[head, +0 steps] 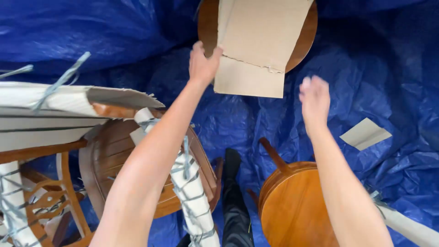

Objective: Cut corrugated cardboard pieces using scissors to prepare for furniture packing or protection.

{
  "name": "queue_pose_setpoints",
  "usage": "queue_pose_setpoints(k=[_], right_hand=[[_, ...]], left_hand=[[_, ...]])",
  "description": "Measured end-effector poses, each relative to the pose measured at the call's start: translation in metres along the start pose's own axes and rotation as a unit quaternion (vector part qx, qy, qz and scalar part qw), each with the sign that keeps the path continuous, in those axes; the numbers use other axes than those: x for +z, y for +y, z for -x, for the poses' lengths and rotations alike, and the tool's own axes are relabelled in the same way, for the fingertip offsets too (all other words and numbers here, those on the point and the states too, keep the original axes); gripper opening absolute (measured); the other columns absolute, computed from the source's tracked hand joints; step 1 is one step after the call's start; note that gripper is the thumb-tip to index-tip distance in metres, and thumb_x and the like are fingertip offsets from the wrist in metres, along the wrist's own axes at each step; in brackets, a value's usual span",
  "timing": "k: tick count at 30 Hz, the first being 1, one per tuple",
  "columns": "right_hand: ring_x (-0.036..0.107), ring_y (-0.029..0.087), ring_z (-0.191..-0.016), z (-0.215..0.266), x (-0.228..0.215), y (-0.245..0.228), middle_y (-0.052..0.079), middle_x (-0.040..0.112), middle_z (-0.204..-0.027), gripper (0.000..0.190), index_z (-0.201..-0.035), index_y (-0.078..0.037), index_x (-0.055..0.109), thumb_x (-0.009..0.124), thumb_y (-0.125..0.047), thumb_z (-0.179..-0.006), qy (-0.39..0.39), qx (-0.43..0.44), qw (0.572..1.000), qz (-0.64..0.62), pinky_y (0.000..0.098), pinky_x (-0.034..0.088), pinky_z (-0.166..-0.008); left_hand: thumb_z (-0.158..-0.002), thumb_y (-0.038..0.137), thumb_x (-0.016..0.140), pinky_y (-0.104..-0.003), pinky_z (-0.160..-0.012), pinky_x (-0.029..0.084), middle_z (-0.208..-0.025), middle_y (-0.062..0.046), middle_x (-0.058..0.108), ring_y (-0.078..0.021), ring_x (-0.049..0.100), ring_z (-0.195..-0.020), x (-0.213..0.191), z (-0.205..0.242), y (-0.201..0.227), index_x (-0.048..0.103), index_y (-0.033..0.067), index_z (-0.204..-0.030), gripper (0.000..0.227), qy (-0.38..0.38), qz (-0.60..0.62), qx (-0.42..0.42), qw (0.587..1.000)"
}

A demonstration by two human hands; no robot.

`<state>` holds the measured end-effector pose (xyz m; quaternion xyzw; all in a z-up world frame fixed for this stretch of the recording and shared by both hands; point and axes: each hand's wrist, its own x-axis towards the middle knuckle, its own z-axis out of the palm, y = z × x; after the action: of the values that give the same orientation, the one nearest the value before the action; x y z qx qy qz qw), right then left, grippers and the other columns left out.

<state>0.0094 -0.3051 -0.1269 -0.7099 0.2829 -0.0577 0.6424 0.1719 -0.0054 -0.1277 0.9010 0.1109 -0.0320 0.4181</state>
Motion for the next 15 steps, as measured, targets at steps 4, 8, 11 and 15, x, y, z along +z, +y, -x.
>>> queue_pose_setpoints(k=[4, 8, 11, 15], right_hand=[[0.065, 0.017, -0.101, -0.079, 0.059, -0.039, 0.007, 0.068, -0.113, 0.035, -0.127, -0.004, 0.060, 0.064, -0.029, -0.102, 0.004, 0.073, 0.991, -0.116, 0.0297, 0.054, -0.084], [0.065, 0.018, -0.107, -0.078, 0.076, -0.040, 0.011, 0.068, -0.121, 0.035, -0.132, 0.000, 0.060, 0.067, -0.019, -0.103, -0.029, -0.020, 0.998, -0.052, 0.0307, 0.052, -0.092], [0.068, 0.018, -0.114, -0.076, 0.078, -0.034, 0.012, 0.068, -0.127, 0.039, -0.134, -0.001, 0.054, 0.068, -0.012, -0.099, -0.033, -0.044, 0.998, -0.033, 0.0310, 0.054, -0.100], [0.067, 0.019, -0.115, -0.085, 0.079, -0.023, 0.015, 0.067, -0.127, 0.044, -0.132, 0.001, 0.051, 0.071, -0.016, -0.096, -0.008, 0.015, 0.997, -0.074, 0.0324, 0.053, -0.102]], left_hand=[[-0.084, 0.054, 0.077, -0.040, -0.110, 0.040, -0.146, -0.023, 0.050, -0.0345, 0.049, -0.135, 0.011, -0.037, 0.025, 0.038, 0.0031, -0.149, 0.091, -0.059, 0.038, -0.108, 0.992], [-0.086, 0.044, 0.076, -0.039, -0.118, 0.044, -0.152, -0.019, 0.055, -0.0314, 0.055, -0.142, 0.030, -0.029, 0.045, 0.051, 0.0061, -0.148, 0.078, -0.050, 0.056, 0.031, 0.997], [-0.091, 0.031, 0.080, -0.050, -0.125, 0.030, -0.164, -0.024, 0.040, -0.0404, 0.041, -0.151, 0.029, -0.025, 0.059, 0.041, 0.0036, -0.157, 0.081, -0.060, -0.015, 0.248, 0.967], [-0.077, 0.029, 0.079, -0.052, -0.116, 0.032, -0.153, -0.024, 0.042, -0.0452, 0.038, -0.141, 0.035, -0.030, 0.067, 0.032, -0.0009, -0.156, 0.096, -0.082, -0.036, 0.164, 0.982]])
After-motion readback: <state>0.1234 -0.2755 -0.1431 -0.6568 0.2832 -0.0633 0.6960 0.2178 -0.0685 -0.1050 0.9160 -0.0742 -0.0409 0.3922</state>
